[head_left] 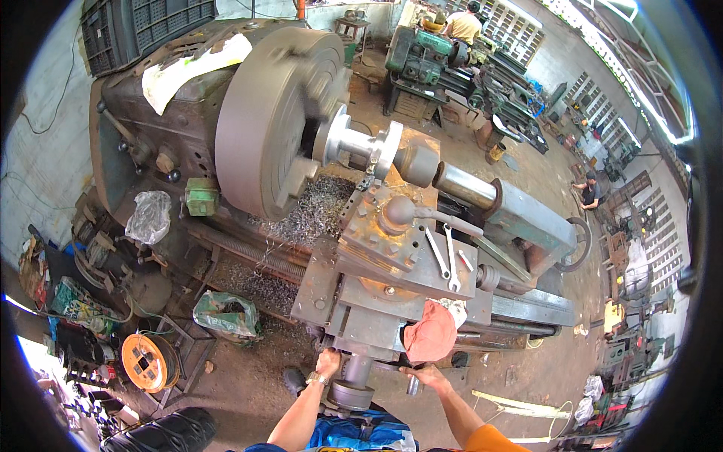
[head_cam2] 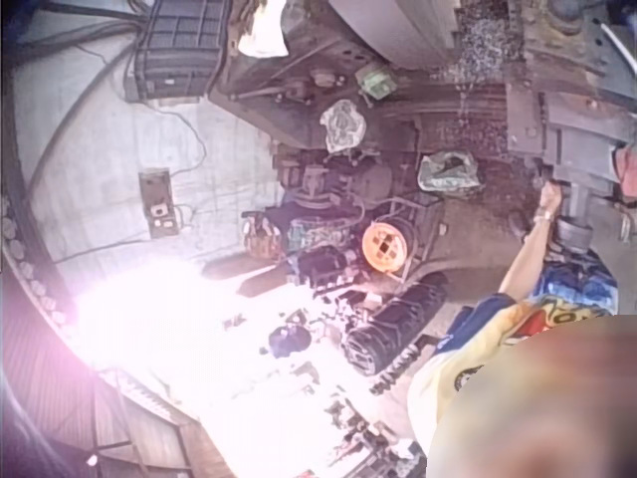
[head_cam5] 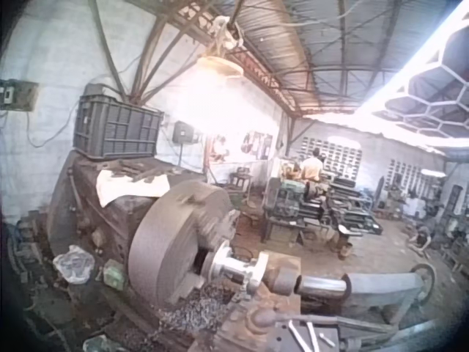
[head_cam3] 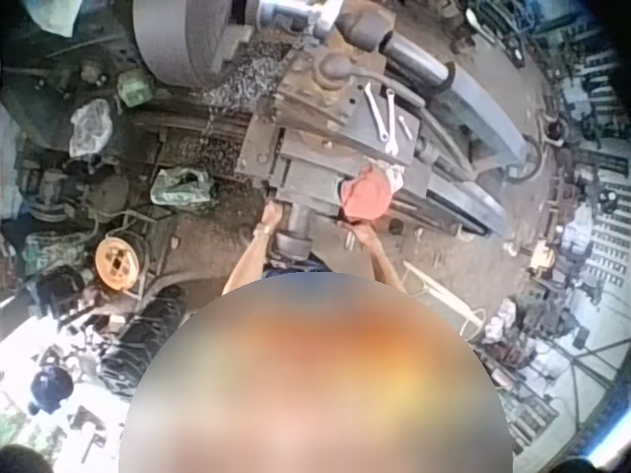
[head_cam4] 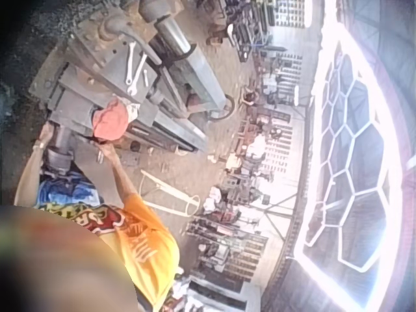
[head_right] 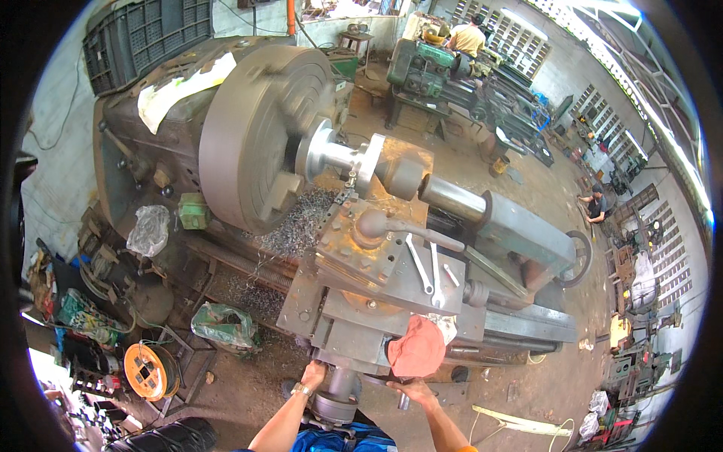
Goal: The person operates a metal lathe, using both hands to turn the carriage and cross-slide handwheels to advance the cutting tool against a rotating workpiece. Metal shavings are produced as the tool cuts the workpiece. The person briefly wipes the lathe bed with a cloth before resuming control of the handwheels.
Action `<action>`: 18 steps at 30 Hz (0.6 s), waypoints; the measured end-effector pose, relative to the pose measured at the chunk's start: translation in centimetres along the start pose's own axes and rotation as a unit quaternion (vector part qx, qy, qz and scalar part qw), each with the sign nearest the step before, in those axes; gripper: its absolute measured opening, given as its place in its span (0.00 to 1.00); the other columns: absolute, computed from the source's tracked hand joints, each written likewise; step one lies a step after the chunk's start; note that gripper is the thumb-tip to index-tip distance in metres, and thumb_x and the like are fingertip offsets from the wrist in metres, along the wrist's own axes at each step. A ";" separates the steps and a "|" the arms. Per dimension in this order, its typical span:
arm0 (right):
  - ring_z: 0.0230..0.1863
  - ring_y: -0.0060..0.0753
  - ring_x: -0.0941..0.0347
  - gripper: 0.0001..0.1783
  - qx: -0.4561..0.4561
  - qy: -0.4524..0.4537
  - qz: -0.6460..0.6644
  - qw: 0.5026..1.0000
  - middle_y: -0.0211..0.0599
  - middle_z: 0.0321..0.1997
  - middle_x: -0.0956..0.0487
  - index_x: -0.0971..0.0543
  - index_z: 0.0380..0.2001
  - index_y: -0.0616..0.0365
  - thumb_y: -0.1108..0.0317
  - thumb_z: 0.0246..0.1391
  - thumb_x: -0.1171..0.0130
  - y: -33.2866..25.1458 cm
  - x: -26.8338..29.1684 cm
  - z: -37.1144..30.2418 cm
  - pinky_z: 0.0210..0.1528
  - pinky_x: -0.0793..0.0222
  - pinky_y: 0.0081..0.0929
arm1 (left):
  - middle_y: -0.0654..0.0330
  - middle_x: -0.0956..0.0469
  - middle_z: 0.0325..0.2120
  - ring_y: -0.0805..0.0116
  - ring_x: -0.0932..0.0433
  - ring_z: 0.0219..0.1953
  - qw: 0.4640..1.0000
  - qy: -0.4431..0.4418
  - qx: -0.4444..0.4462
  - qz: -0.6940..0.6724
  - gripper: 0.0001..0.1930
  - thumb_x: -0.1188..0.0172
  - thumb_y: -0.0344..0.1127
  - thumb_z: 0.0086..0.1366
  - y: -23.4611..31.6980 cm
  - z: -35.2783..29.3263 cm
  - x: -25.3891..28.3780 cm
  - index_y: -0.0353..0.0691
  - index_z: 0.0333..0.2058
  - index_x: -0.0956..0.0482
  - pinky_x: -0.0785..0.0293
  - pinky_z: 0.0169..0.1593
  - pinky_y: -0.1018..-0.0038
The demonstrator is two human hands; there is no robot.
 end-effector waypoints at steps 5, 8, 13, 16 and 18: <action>0.24 0.25 0.29 0.29 0.111 0.030 0.105 0.988 0.29 0.21 0.22 0.18 0.21 0.58 0.38 0.42 0.30 0.6 0.0 0.3 0.30 0.30 0.29 | 0.38 0.23 0.44 0.38 0.27 0.50 0.998 0.041 0.006 -0.041 0.23 0.45 0.49 0.65 4.7 -3.8 4.7 0.31 0.46 0.25 0.30 0.53 0.54; 0.21 0.21 0.30 0.27 0.108 0.028 0.133 0.985 0.27 0.21 0.22 0.19 0.21 0.57 0.41 0.44 0.30 0.9 0.0 0.3 0.27 0.32 0.26 | 0.39 0.25 0.46 0.40 0.30 0.53 0.998 0.054 0.029 -0.033 0.28 0.43 0.53 0.64 5.8 -6.9 7.1 0.32 0.49 0.26 0.33 0.56 0.53; 0.22 0.21 0.29 0.28 0.107 0.066 0.075 0.989 0.29 0.19 0.22 0.20 0.20 0.57 0.41 0.43 0.28 0.6 -0.3 0.4 0.27 0.33 0.26 | 0.37 0.27 0.50 0.41 0.30 0.56 0.990 -0.056 0.046 -0.121 0.38 0.42 0.62 0.61 8.4 -12.8 9.1 0.31 0.55 0.30 0.34 0.60 0.56; 0.23 0.23 0.28 0.31 0.069 0.063 0.116 0.989 0.31 0.19 0.22 0.20 0.21 0.59 0.38 0.38 0.27 1.4 -0.4 1.0 0.30 0.31 0.28 | 0.31 0.31 0.53 0.40 0.32 0.59 0.993 -0.104 0.018 -0.051 0.50 0.39 0.69 0.55 11.5 -16.1 9.6 0.28 0.60 0.38 0.36 0.62 0.56; 0.23 0.24 0.28 0.30 0.089 0.060 0.090 0.990 0.30 0.19 0.22 0.20 0.21 0.60 0.41 0.39 0.26 1.6 -0.5 1.4 0.29 0.32 0.26 | 0.29 0.31 0.51 0.37 0.31 0.58 0.992 -0.123 0.020 -0.023 0.59 0.30 0.69 0.45 13.1 -17.1 9.7 0.29 0.62 0.46 0.32 0.59 0.54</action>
Point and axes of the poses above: each hand's wrist, its own z-axis towards the middle knuckle, its own x-axis out of the back of the hand, y = z × x, the point moved 5 cm from there along z, towards the middle knuckle
